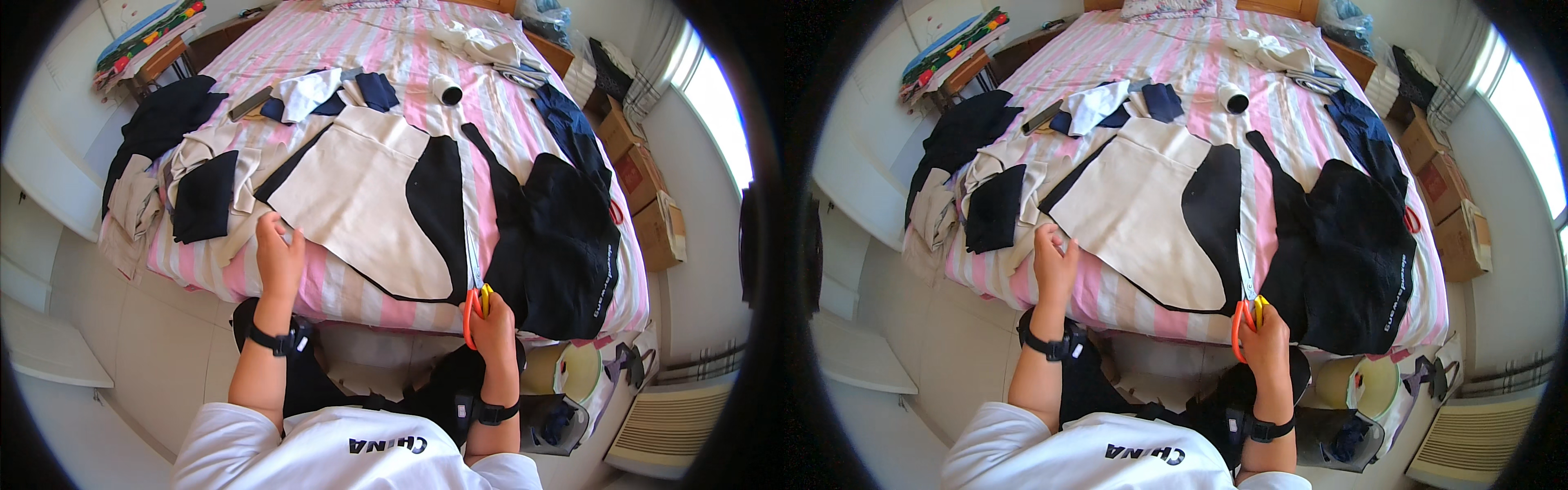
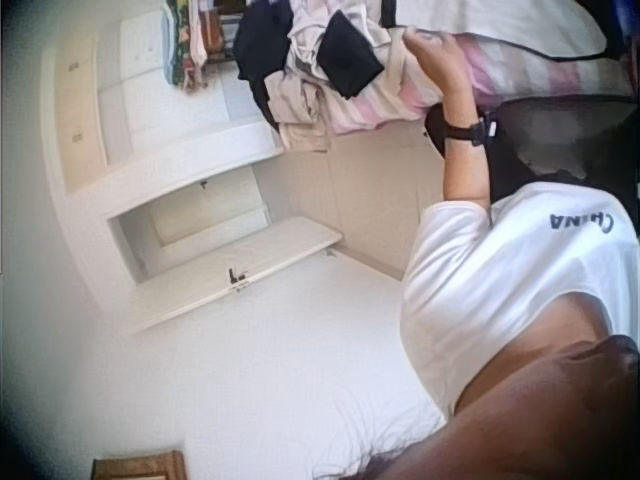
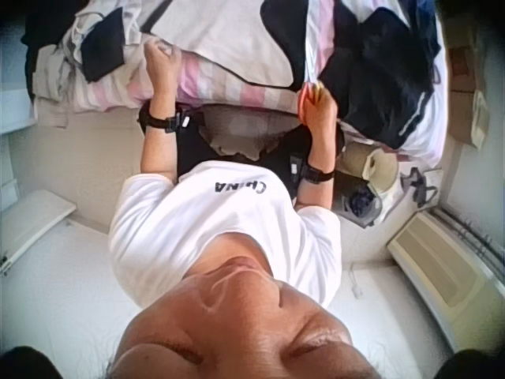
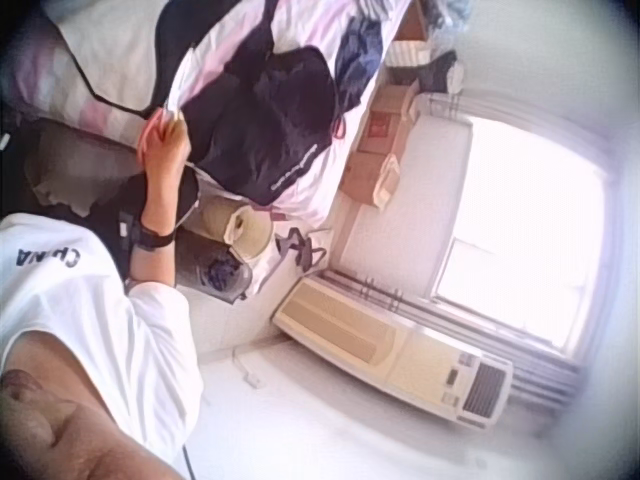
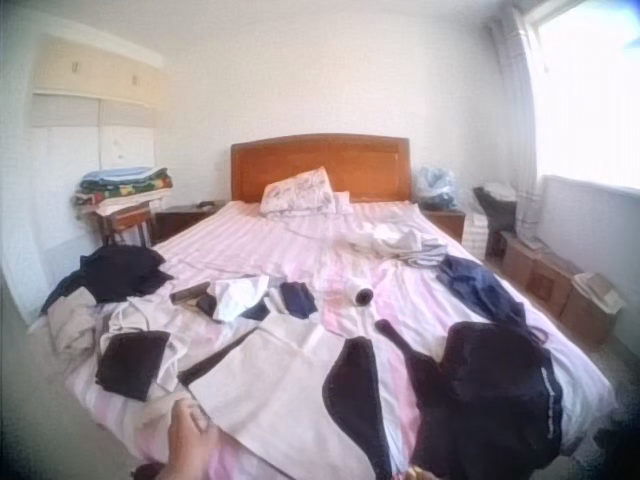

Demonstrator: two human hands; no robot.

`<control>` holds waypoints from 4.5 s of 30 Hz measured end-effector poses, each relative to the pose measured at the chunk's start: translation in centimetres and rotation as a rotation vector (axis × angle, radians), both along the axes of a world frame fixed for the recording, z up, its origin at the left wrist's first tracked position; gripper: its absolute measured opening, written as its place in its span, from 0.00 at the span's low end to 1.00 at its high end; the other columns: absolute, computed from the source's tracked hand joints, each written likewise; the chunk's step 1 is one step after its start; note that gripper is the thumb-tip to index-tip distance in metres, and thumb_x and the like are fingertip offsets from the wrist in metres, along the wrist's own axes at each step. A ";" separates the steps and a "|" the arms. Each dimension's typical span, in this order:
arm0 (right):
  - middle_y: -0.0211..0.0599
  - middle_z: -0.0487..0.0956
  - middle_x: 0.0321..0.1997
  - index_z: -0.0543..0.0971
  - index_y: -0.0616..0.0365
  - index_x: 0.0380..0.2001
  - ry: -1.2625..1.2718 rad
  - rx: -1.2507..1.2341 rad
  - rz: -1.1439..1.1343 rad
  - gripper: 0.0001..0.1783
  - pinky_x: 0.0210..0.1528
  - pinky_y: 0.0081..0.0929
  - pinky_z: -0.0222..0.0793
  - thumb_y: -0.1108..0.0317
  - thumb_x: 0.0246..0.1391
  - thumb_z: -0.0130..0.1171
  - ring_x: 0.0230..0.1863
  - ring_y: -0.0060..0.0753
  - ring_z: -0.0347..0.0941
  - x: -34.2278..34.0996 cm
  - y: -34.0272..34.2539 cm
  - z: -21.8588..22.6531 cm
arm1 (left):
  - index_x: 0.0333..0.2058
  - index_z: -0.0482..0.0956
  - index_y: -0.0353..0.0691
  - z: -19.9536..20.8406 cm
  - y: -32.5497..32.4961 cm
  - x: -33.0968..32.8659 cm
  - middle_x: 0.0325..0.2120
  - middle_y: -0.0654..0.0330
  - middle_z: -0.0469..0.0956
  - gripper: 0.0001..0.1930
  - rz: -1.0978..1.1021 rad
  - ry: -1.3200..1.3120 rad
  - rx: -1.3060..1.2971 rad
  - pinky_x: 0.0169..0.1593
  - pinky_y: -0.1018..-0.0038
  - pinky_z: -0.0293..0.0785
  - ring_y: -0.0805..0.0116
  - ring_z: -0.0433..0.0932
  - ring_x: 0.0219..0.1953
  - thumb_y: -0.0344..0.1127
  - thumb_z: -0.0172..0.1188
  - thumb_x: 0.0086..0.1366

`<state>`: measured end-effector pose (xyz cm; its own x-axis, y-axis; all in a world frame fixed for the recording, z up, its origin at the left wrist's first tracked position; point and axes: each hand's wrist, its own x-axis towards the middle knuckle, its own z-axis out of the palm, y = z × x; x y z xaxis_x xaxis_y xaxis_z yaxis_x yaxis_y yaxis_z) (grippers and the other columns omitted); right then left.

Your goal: The person uses scissors to cut pieces of black and white fabric laid out on a bed.

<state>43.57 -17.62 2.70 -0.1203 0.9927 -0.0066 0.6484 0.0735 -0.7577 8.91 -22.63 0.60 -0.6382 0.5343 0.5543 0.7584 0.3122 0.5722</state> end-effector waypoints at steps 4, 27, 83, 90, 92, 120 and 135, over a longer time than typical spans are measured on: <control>0.42 0.71 0.18 0.71 0.67 0.25 0.145 -0.073 -0.070 0.19 0.24 0.30 0.63 0.63 0.46 0.69 0.19 0.29 0.66 1.4 -0.6 -1.5 | 0.43 0.74 0.39 0.3 -0.7 7.2 0.38 0.53 0.76 0.18 -0.653 -0.046 -0.106 0.48 0.65 0.70 0.54 0.74 0.42 0.27 0.63 0.52; 0.32 0.72 0.23 0.73 0.62 0.32 0.398 -0.415 0.053 0.28 0.25 0.20 0.67 0.42 0.57 0.57 0.21 0.21 0.69 4.3 -8.8 -0.7 | 0.40 0.73 0.40 -1.4 1.2 14.8 0.42 0.58 0.72 0.16 -0.902 0.332 -0.088 0.56 0.65 0.65 0.60 0.70 0.50 0.32 0.62 0.51; 0.31 0.68 0.18 0.70 0.61 0.32 0.795 -0.817 0.071 0.32 0.15 0.21 0.62 0.37 0.60 0.45 0.13 0.26 0.68 -0.5 -9.7 -4.5 | 0.37 0.76 0.42 -2.1 1.9 17.2 0.35 0.62 0.73 0.12 -0.876 0.312 0.018 0.45 0.67 0.67 0.63 0.73 0.40 0.29 0.62 0.51; 0.32 0.68 0.15 0.70 0.61 0.31 0.764 -0.802 0.058 0.27 0.13 0.21 0.61 0.43 0.64 0.46 0.12 0.26 0.67 -0.4 -9.7 -4.0 | 0.33 0.77 0.42 -2.5 2.3 17.4 0.32 0.63 0.73 0.08 -0.859 0.326 0.051 0.43 0.69 0.68 0.64 0.73 0.37 0.28 0.61 0.51; 0.32 0.68 0.15 0.70 0.61 0.31 0.759 -0.805 0.057 0.27 0.13 0.20 0.61 0.44 0.64 0.46 0.11 0.25 0.67 -0.3 -9.7 -4.0 | 0.32 0.77 0.41 -2.5 2.4 17.4 0.32 0.63 0.73 0.08 -0.868 0.318 0.087 0.42 0.69 0.68 0.64 0.73 0.37 0.27 0.61 0.51; 0.29 0.70 0.23 0.72 0.61 0.37 0.536 -0.981 0.362 0.40 0.26 0.18 0.66 0.31 0.61 0.30 0.21 0.21 0.68 4.1 -5.4 -1.5 | 0.35 0.75 0.41 -2.9 2.8 17.4 0.39 0.61 0.77 0.13 -0.880 0.232 0.135 0.49 0.64 0.69 0.59 0.76 0.43 0.22 0.60 0.50; 0.30 0.70 0.22 0.72 0.63 0.35 0.496 -0.991 0.326 0.41 0.23 0.19 0.67 0.28 0.56 0.40 0.19 0.22 0.69 3.2 -3.2 -0.9 | 0.35 0.75 0.39 -2.9 2.7 17.4 0.39 0.59 0.78 0.12 -0.893 0.214 0.193 0.50 0.63 0.71 0.57 0.77 0.43 0.21 0.60 0.50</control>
<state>46.74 -20.80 1.85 -0.5772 0.5001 -0.6456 0.3226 -0.5866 -0.7429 26.31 -19.89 -2.30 0.0898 0.6635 0.7428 0.7666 -0.5222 0.3738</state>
